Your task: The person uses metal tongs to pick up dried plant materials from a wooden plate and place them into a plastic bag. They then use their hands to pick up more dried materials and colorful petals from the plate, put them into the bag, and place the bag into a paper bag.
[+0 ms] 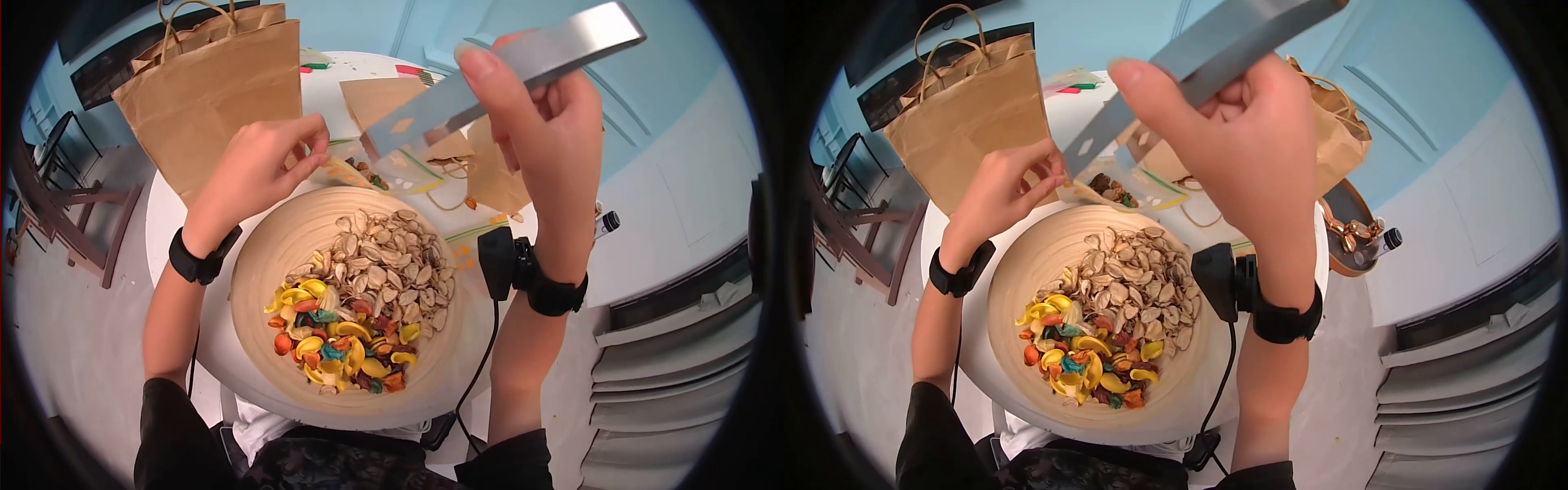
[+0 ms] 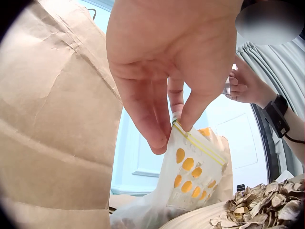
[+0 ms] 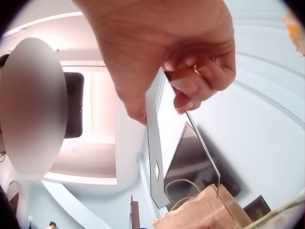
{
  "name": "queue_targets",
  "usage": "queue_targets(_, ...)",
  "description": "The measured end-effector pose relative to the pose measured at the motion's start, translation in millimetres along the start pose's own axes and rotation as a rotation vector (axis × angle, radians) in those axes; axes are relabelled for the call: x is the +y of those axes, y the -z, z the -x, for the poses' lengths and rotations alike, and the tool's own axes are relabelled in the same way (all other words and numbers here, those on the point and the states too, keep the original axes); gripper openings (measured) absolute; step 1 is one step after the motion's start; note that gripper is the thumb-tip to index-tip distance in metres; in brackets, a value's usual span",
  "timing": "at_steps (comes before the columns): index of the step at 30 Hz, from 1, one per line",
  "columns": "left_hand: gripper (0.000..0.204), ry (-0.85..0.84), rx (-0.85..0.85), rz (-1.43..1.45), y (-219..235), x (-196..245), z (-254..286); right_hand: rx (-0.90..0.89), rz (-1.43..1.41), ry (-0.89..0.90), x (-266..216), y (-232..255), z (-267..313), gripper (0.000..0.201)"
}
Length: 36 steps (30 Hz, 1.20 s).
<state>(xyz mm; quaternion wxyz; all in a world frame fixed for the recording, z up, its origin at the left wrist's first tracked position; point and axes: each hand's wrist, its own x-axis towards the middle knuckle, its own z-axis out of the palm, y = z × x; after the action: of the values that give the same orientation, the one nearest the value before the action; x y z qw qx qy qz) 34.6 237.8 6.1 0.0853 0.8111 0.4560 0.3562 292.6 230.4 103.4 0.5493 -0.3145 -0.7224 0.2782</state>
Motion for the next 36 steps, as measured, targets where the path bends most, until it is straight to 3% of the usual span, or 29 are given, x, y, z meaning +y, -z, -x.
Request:
queue_targets(4,0.012,0.010,-0.012,0.023,-5.4,0.3,12.5,-0.034,0.066,-0.028,-7.5,7.3,-0.5,0.029)
queue_targets(9,0.011,0.048,-0.038,0.056,-1.7,-2.9,32.4,-0.150,0.486,-0.147,8.4,30.6,37.4,0.036)
queue_targets(19,0.008,0.015,-0.029,-0.007,-5.3,-7.4,46.3,-0.100,0.463,-0.523,52.3,40.4,100.3,0.035)
queue_targets(28,0.008,-0.011,-0.032,-0.031,-10.3,-12.2,47.4,-0.174,0.367,-0.478,60.1,7.9,106.9,0.042)
queue_targets(36,0.007,-0.008,-0.037,-0.030,-13.2,-15.5,46.3,-0.092,0.282,-0.472,61.5,9.3,105.6,0.037)
